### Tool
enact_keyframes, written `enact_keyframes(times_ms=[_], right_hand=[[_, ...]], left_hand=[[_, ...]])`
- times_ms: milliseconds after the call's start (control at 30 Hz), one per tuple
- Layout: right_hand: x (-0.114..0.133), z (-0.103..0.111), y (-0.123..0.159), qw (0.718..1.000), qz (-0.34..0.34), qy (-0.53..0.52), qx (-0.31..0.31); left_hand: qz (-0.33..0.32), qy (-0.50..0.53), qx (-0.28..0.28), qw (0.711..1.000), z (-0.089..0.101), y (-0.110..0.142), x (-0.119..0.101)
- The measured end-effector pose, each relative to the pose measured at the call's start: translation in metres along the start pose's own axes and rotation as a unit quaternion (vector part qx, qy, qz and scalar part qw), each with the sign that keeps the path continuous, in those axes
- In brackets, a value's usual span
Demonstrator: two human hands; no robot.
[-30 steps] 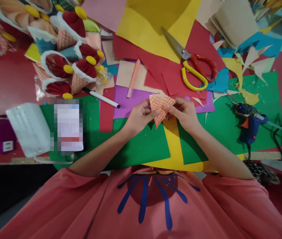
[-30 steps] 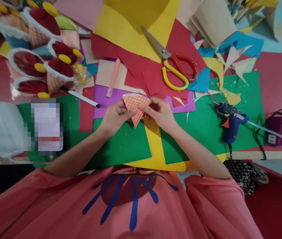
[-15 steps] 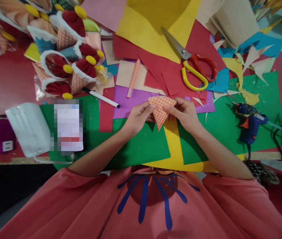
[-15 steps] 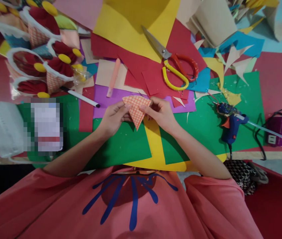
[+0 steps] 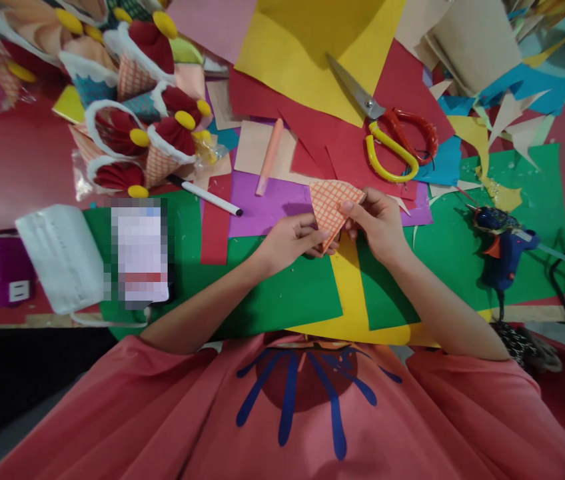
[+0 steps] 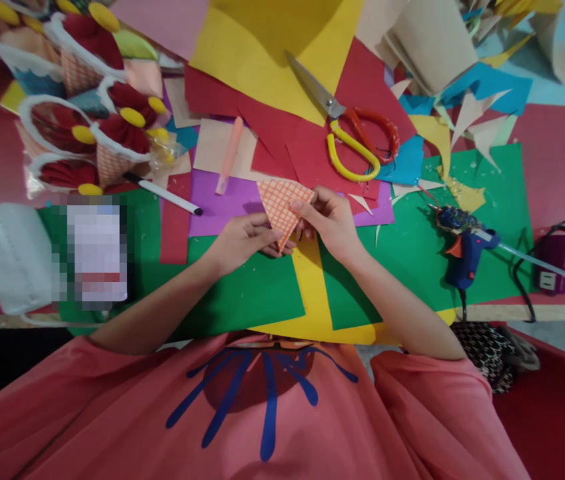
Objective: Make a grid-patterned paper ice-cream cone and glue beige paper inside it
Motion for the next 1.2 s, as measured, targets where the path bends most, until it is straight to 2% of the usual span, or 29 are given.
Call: enact_keyframes(times_ms=[167, 333, 467, 633, 767, 933, 1067, 1200], right_hand=[[-0.003, 0.0, 0.0, 1.0, -0.003, 0.015, -0.006], [0.001, 0.002, 0.001, 0.999, 0.018, 0.027, -0.014], [0.008, 0.01, 0.001, 0.996, 0.065, 0.051, -0.029], [0.018, 0.012, 0.005, 0.985, 0.131, 0.115, 0.003], [0.019, 0.007, 0.01, 0.98, 0.149, 0.131, 0.03], [0.015, 0.004, 0.009, 0.983, 0.124, 0.13, 0.043], [0.017, 0.007, 0.007, 0.984, 0.124, 0.124, 0.018], [0.02, 0.012, 0.007, 0.988, 0.121, 0.097, -0.001]], left_hand=[[0.008, 0.005, -0.001, 1.0, 0.0, 0.001, -0.001], [-0.015, 0.025, -0.005, 1.0, 0.002, 0.002, -0.006], [-0.036, 0.014, -0.01, 0.999, 0.005, 0.002, -0.01], [-0.097, -0.038, -0.046, 0.994, 0.011, 0.003, -0.014], [-0.143, -0.151, -0.1, 0.973, 0.015, 0.007, -0.018], [-0.121, -0.235, -0.074, 0.962, 0.011, 0.009, -0.018], [-0.142, -0.264, -0.103, 0.948, 0.016, 0.009, -0.02], [-0.213, -0.336, -0.157, 0.904, 0.024, 0.007, -0.027]])
Point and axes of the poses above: each hand's wrist, its own y-axis away from the middle knuckle, its own z-axis out of the back of the hand, x = y × z, the point moved 5 cm from there along -y, towards the middle knuckle, and after that the axes turned 2 degrees about -x, right-handed, at the moved point
